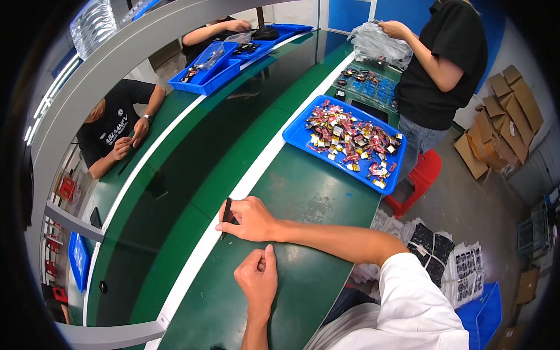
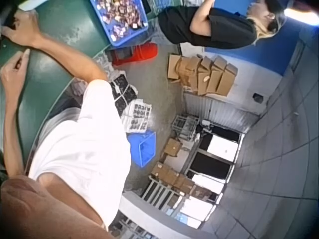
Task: The recorder uses tweezers to assemble small electronic components into a device shell, likely a smartwatch.
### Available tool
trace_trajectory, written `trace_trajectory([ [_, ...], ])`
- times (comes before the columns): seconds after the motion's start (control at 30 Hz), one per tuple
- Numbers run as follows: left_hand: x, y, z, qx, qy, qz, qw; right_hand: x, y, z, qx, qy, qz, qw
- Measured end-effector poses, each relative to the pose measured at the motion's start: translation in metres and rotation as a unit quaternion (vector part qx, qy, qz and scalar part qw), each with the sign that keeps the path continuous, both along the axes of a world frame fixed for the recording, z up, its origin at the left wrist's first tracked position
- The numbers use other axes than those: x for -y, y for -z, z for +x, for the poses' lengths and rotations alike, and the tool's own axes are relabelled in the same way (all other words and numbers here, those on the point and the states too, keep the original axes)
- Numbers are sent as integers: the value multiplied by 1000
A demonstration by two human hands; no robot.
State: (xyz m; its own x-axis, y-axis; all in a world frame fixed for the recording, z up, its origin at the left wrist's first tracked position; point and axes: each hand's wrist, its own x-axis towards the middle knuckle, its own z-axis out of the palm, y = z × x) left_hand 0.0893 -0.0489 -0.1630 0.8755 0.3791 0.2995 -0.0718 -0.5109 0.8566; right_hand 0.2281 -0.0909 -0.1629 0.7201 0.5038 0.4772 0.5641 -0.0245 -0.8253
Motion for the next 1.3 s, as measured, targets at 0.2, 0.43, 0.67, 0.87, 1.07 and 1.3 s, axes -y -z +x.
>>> trace_trajectory([
  [0.2,0,3,0,9,-4,2,1000,3,0,1,-10,8,-47,999],
  [0.43,0,2,-1,8,-5,4,1000,-1,-3,-2,0,0,8,1000],
  [0.67,0,1,-2,11,-3,0,1000,0,-3,-2,-1,-4,1,1000],
  [0.87,-1,1,-2,15,-11,7,1000,-1,-3,-2,7,-6,-7,1000],
  [1.07,-1,2,2,24,-6,12,1000,0,-2,1,11,-6,-4,1000],
  [1.3,0,1,1,23,-4,20,1000,2,-2,-1,9,-3,-13,1000],
])
